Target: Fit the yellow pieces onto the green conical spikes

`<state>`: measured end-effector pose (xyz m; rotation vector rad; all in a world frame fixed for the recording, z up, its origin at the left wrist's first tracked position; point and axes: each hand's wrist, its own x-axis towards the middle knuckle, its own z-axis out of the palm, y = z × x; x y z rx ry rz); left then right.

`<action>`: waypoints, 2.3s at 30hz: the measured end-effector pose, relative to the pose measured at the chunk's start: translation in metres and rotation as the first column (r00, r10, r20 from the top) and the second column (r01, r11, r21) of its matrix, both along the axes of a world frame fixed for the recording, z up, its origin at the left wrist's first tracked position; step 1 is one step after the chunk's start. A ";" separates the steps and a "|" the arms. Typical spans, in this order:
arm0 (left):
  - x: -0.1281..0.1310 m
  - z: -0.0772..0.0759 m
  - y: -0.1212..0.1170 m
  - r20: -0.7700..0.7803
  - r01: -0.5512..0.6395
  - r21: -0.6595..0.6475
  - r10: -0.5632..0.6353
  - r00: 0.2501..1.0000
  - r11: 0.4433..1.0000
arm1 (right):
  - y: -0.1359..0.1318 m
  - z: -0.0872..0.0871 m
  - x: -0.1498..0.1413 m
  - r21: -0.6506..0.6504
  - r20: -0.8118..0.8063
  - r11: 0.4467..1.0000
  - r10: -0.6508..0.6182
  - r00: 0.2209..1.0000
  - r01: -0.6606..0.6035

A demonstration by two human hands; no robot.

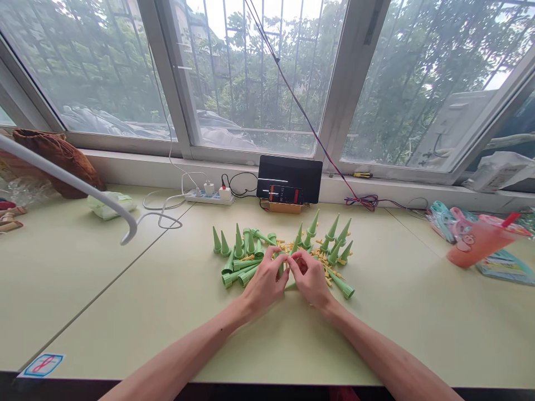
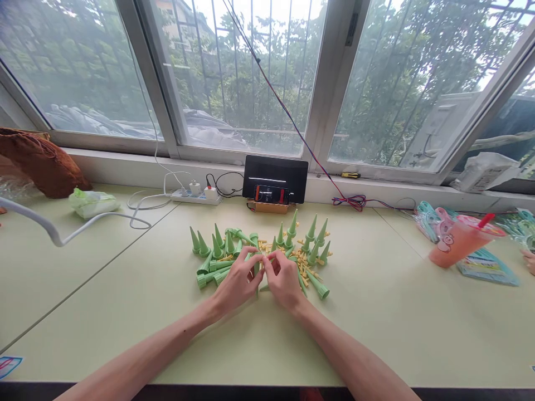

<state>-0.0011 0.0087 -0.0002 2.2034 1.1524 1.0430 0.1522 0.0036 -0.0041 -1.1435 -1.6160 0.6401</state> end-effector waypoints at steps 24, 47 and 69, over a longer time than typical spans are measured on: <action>0.000 -0.002 0.000 -0.013 -0.015 -0.013 0.015 1.000 1.000 | 0.001 -0.003 0.001 -0.006 0.011 1.000 -0.019 1.000 0.019; 0.000 -0.001 0.000 0.005 0.001 0.002 -0.001 1.000 1.000 | 0.002 -0.003 0.000 0.003 -0.001 1.000 -0.009 1.000 0.009; 0.000 -0.001 0.001 0.012 0.014 0.011 -0.015 1.000 1.000 | 0.003 -0.003 0.000 -0.017 -0.011 1.000 -0.010 1.000 0.010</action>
